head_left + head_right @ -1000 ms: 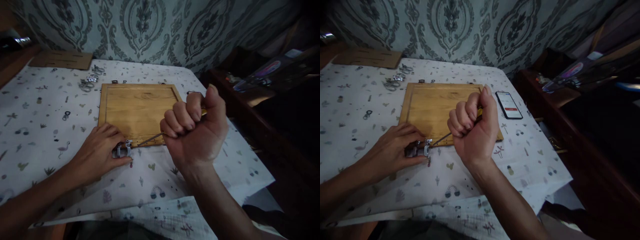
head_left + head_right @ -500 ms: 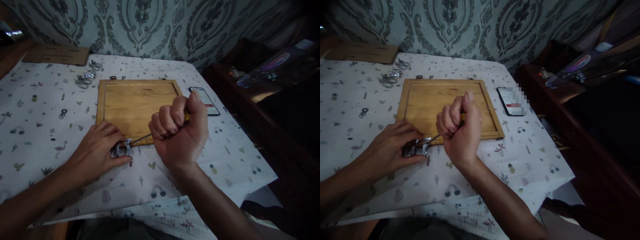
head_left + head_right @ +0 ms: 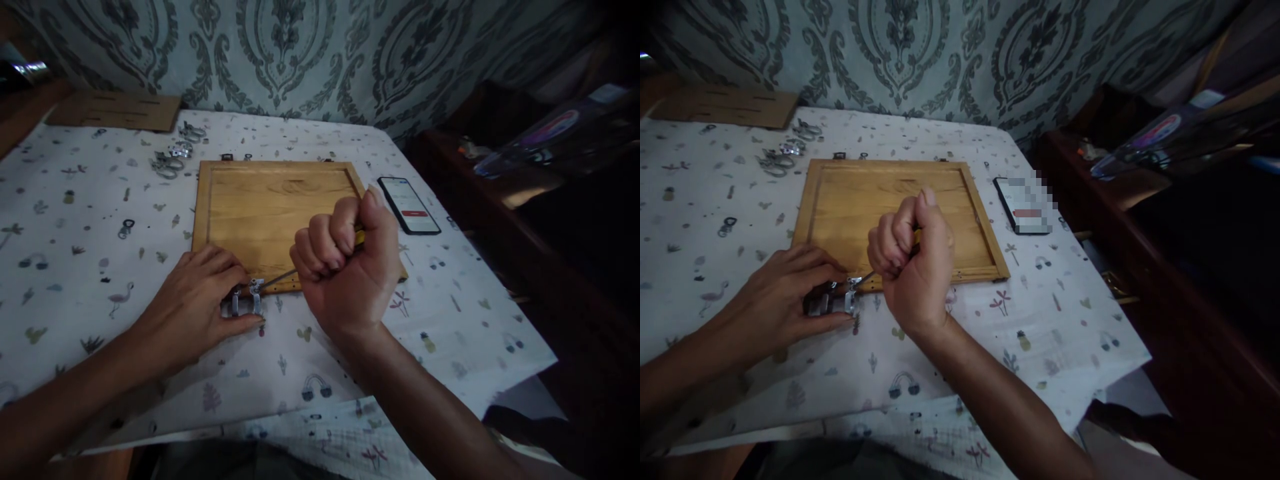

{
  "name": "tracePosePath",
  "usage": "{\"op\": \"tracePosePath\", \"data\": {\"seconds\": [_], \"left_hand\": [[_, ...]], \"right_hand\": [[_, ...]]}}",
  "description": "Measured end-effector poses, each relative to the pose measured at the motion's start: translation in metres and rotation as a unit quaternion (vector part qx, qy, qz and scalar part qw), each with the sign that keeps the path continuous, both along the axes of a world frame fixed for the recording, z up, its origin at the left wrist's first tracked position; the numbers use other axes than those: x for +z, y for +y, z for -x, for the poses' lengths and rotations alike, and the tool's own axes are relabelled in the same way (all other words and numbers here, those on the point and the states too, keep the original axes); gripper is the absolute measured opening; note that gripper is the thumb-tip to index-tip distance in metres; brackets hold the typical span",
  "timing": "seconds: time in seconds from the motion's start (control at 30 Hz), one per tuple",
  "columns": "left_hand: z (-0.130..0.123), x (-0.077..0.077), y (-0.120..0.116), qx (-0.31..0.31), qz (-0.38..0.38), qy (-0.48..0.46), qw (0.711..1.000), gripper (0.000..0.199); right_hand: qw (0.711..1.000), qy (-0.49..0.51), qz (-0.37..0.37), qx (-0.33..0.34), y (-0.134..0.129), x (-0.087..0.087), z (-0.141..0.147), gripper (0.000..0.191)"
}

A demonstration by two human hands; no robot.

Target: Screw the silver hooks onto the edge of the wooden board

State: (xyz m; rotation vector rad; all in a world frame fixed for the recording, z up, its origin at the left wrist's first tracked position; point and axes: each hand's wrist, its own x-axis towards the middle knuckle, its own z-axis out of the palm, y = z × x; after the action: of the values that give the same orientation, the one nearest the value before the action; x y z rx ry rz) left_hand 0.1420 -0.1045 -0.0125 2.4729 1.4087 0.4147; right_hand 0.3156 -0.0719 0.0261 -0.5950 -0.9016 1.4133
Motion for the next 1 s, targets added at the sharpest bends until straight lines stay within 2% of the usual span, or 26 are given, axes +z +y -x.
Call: {"op": "tracePosePath", "data": {"seconds": [0.13,0.3,0.5,0.6,0.73,0.8,0.9,1.0], "left_hand": [[-0.001,0.001,0.0,0.002,0.004,-0.005,1.0,0.039],[-0.001,0.002,0.0,0.001,0.009,-0.008,1.0,0.04],[-0.001,0.004,0.001,0.0,0.011,-0.009,1.0,0.04],[-0.001,0.006,0.0,-0.006,0.014,-0.02,1.0,0.036],[-0.001,0.007,0.0,-0.009,0.012,-0.016,1.0,0.034],[-0.001,0.006,0.0,-0.01,-0.001,-0.015,1.0,0.037],[-0.001,0.004,0.0,-0.015,-0.021,-0.017,1.0,0.039],[0.0,0.003,0.001,-0.017,-0.018,-0.015,1.0,0.038]], "right_hand": [[1.0,-0.002,-0.007,0.005,-0.001,0.0,0.001,0.057],[0.998,0.011,-0.046,0.042,-0.006,0.004,0.004,0.059],[0.988,-0.055,-0.095,0.105,-0.012,0.01,0.011,0.059],[0.98,-0.094,-0.104,0.144,-0.007,0.011,0.012,0.057],[0.963,-0.086,-0.13,0.221,0.004,0.013,0.019,0.056],[0.96,-0.086,-0.122,0.237,0.009,0.015,0.025,0.059],[0.967,-0.074,-0.086,0.229,0.013,0.017,0.033,0.058],[0.967,-0.068,-0.082,0.23,0.015,0.015,0.036,0.058]]}}
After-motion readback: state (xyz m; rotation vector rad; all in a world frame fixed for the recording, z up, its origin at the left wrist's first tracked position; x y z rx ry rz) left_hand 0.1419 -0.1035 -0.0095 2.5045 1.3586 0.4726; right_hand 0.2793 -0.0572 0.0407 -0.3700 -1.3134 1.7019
